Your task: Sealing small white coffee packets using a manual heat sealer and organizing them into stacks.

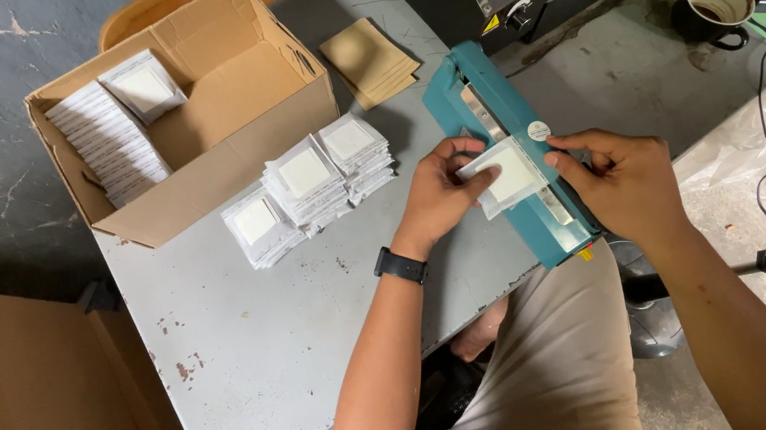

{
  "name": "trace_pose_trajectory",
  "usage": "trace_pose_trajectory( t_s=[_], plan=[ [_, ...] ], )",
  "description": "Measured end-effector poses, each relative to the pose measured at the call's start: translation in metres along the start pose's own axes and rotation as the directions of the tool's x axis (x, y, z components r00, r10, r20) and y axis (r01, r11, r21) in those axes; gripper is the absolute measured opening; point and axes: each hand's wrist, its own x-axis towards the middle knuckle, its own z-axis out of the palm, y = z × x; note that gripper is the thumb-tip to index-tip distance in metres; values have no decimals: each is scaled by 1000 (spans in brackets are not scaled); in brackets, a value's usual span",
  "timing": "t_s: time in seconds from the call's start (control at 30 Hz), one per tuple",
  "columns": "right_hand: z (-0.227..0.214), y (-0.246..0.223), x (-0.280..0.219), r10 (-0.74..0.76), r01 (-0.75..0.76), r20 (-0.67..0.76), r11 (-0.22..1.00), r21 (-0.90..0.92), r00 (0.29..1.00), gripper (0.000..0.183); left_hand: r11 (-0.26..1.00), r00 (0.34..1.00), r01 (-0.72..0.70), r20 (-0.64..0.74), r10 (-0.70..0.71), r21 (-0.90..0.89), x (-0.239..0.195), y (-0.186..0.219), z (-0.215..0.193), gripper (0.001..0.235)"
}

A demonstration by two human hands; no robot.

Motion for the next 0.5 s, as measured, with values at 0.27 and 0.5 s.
trace_pose_trajectory(
  t_s=[0.27,0.5],
  plan=[
    [7,17,2,-52,56,-87,998,38,995,19,997,997,-73,-30,72,-10,1,-7,0,22],
    [6,12,2,-22,25,-79,999,41,997,18,998,998,-64,-16,64,13,2,-9,0,23]
  ],
)
